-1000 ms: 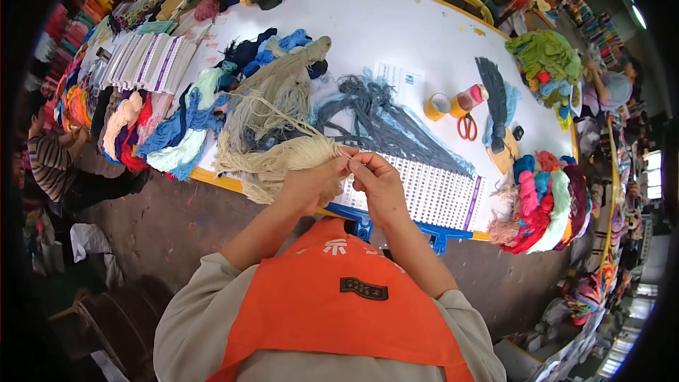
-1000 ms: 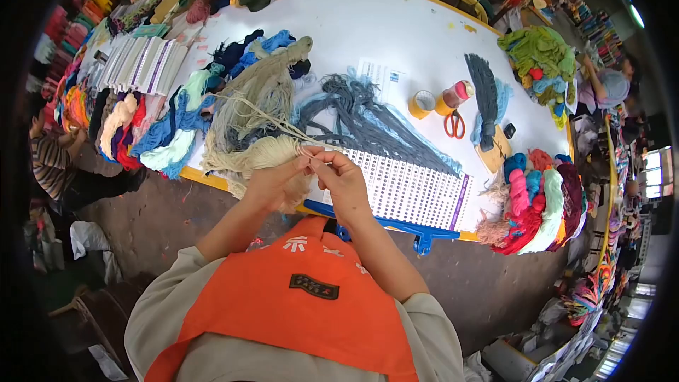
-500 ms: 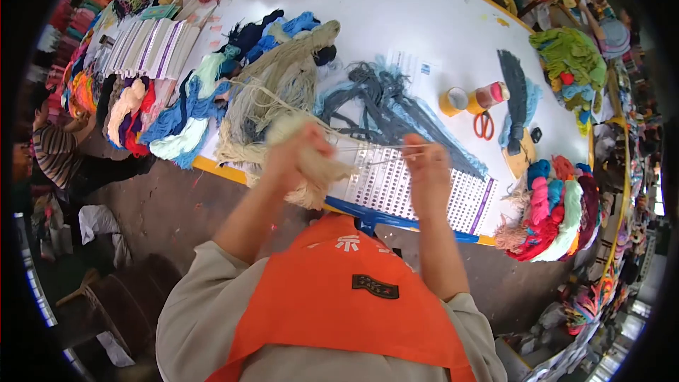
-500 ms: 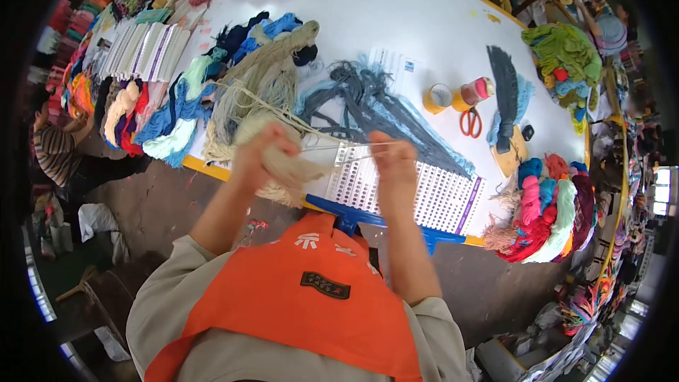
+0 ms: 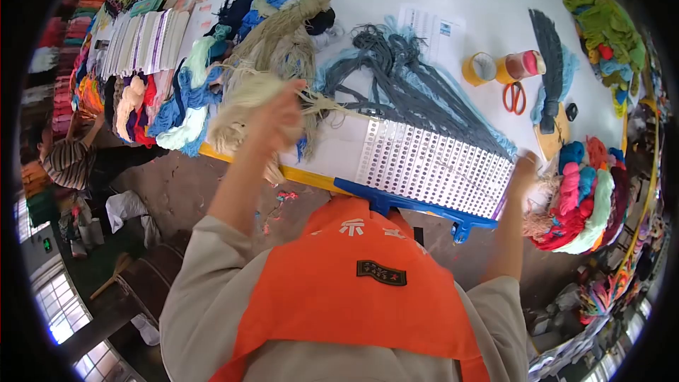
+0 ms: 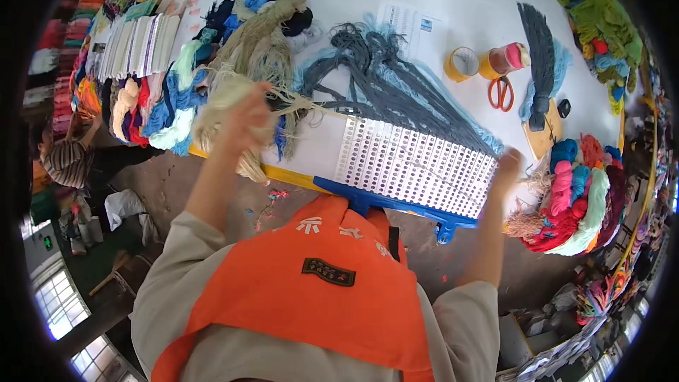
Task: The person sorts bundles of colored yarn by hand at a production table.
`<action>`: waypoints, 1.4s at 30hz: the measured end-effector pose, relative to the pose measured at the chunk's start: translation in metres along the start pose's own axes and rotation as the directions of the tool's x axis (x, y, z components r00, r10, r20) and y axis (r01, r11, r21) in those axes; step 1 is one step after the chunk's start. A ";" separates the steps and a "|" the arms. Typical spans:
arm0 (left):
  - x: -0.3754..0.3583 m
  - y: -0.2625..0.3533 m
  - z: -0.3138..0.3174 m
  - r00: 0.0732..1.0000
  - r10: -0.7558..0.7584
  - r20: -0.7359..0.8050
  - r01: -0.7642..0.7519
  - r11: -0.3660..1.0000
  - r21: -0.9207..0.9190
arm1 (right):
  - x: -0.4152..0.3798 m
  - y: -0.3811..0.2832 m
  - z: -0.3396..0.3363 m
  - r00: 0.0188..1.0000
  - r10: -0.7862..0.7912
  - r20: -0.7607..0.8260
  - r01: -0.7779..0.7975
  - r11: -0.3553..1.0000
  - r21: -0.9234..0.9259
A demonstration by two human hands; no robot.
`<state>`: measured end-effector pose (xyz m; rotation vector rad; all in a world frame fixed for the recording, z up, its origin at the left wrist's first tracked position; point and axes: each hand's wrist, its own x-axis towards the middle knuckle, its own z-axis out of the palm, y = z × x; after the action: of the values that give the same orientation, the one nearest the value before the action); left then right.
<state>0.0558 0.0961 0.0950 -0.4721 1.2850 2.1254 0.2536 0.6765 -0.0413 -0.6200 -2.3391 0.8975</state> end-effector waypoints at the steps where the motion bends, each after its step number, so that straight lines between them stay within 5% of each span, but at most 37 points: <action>1: 0.016 -0.021 0.039 0.973 -0.128 -0.194 0.131 0.991 0.001 | -0.014 0.007 0.046 0.943 -0.261 0.208 0.283 0.956 -0.081; 2: 0.031 -0.039 0.055 0.931 -0.320 -0.178 0.332 0.942 0.045 | -0.029 -0.074 0.078 0.913 0.173 0.369 -0.199 0.980 0.032; 3: 0.047 -0.058 0.064 0.851 -0.496 -0.171 0.515 0.852 0.092 | -0.036 -0.125 0.102 0.818 0.199 0.540 -0.262 0.964 0.041; 4: 0.064 -0.082 0.068 0.864 -0.455 -0.218 0.498 0.836 0.230 | -0.053 -0.145 0.129 0.837 0.055 0.545 -0.078 0.997 0.020; 7: 0.102 -0.142 0.079 0.885 -0.243 -0.397 0.454 0.639 0.622 | -0.074 -0.165 0.185 0.735 0.104 0.670 -0.146 0.989 0.007; 8: 0.117 -0.172 0.064 0.967 -0.100 -0.233 0.232 0.717 0.658 | -0.075 -0.166 0.196 0.722 0.088 0.686 -0.138 0.990 0.019; 9: 0.130 -0.193 0.053 0.966 -0.106 -0.237 0.240 0.711 0.661 | -0.077 -0.165 0.204 0.707 0.072 0.704 -0.131 0.991 0.030; 11: 0.147 -0.222 0.039 0.996 0.060 0.066 -0.079 0.244 0.967 | -0.079 -0.162 0.211 0.669 0.058 0.741 -0.123 0.992 0.034; 12: 0.151 -0.231 0.033 0.996 0.055 0.077 -0.082 0.091 0.992 | -0.080 -0.160 0.213 0.674 0.000 0.739 -0.029 0.999 0.027; 13: 0.148 -0.229 0.038 0.996 0.051 0.075 -0.079 0.087 0.993 | -0.081 -0.157 0.215 0.675 -0.059 0.735 0.066 0.998 0.020; 16: 0.144 -0.219 0.049 0.839 0.422 0.343 -0.369 -0.020 0.929 | -0.080 -0.156 0.216 0.669 -0.035 0.742 0.035 0.999 0.015; 17: 0.148 -0.221 0.047 0.841 0.417 0.345 -0.370 -0.024 0.929 | -0.080 -0.155 0.217 0.668 -0.039 0.743 0.036 0.999 0.020; 19: 0.148 -0.216 0.050 0.996 0.074 0.053 -0.078 0.398 0.914 | -0.079 -0.155 0.217 0.683 -0.050 0.728 0.043 0.999 0.029; 20: 0.140 -0.204 0.064 0.991 -0.081 -0.105 0.132 0.651 0.747 | -0.077 -0.155 0.216 0.652 -0.022 0.758 0.016 1.000 0.015; 25: 0.146 -0.191 0.064 0.984 -0.165 0.072 0.070 0.719 0.691 | -0.075 -0.155 0.215 0.579 0.086 0.811 -0.152 0.988 0.004; 27: 0.154 -0.195 0.056 0.943 0.026 0.332 -0.332 0.152 0.931 | -0.071 -0.156 0.215 0.573 0.089 0.815 -0.177 0.984 0.017; 29: 0.143 -0.191 0.047 0.894 0.327 0.306 -0.433 0.454 0.779 | -0.072 -0.156 0.212 0.561 0.090 0.823 -0.205 0.978 0.032; 30: 0.141 -0.180 0.038 0.993 -0.082 0.089 0.001 0.740 0.673 | -0.071 -0.154 0.211 0.576 0.098 0.812 -0.247 0.967 0.058; 31: 0.141 -0.175 0.038 0.993 -0.080 0.090 -0.002 0.736 0.677 | -0.069 -0.152 0.211 0.594 0.107 0.797 -0.288 0.954 0.087; 33: 0.131 -0.169 0.038 0.938 -0.346 0.020 0.335 0.919 0.209 | -0.068 -0.149 0.212 0.572 0.125 0.811 -0.353 0.929 0.106; 36: 0.115 -0.156 0.068 0.836 -0.515 0.190 0.515 0.856 0.052 | -0.065 -0.153 0.211 0.542 0.172 0.823 -0.387 0.920 0.062; 37: 0.117 -0.155 0.077 0.819 -0.528 0.225 0.511 0.849 0.131 | -0.068 -0.153 0.213 0.542 0.173 0.823 -0.387 0.920 0.061; 38: 0.120 -0.161 0.085 0.818 -0.528 0.226 0.512 0.849 0.131 | -0.072 -0.152 0.216 0.553 0.149 0.820 -0.523 0.828 0.203; 39: 0.123 -0.168 0.094 0.828 -0.557 0.061 0.419 0.688 0.593 | -0.075 -0.151 0.218 0.567 0.127 0.814 -0.635 0.696 0.334; 40: 0.125 -0.171 0.098 0.861 -0.500 -0.095 0.286 0.321 0.903 | -0.071 -0.152 0.216 0.567 0.126 0.814 -0.634 0.697 0.334; 42: 0.118 -0.139 0.125 0.850 -0.489 -0.197 0.353 0.250 0.901 | -0.057 -0.157 0.209 0.368 0.154 0.917 -0.669 0.729 0.145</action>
<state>0.0591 0.2915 -0.0085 -0.1264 1.7701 0.6898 0.1285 0.4429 -0.0783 -0.6431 -2.5292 2.5295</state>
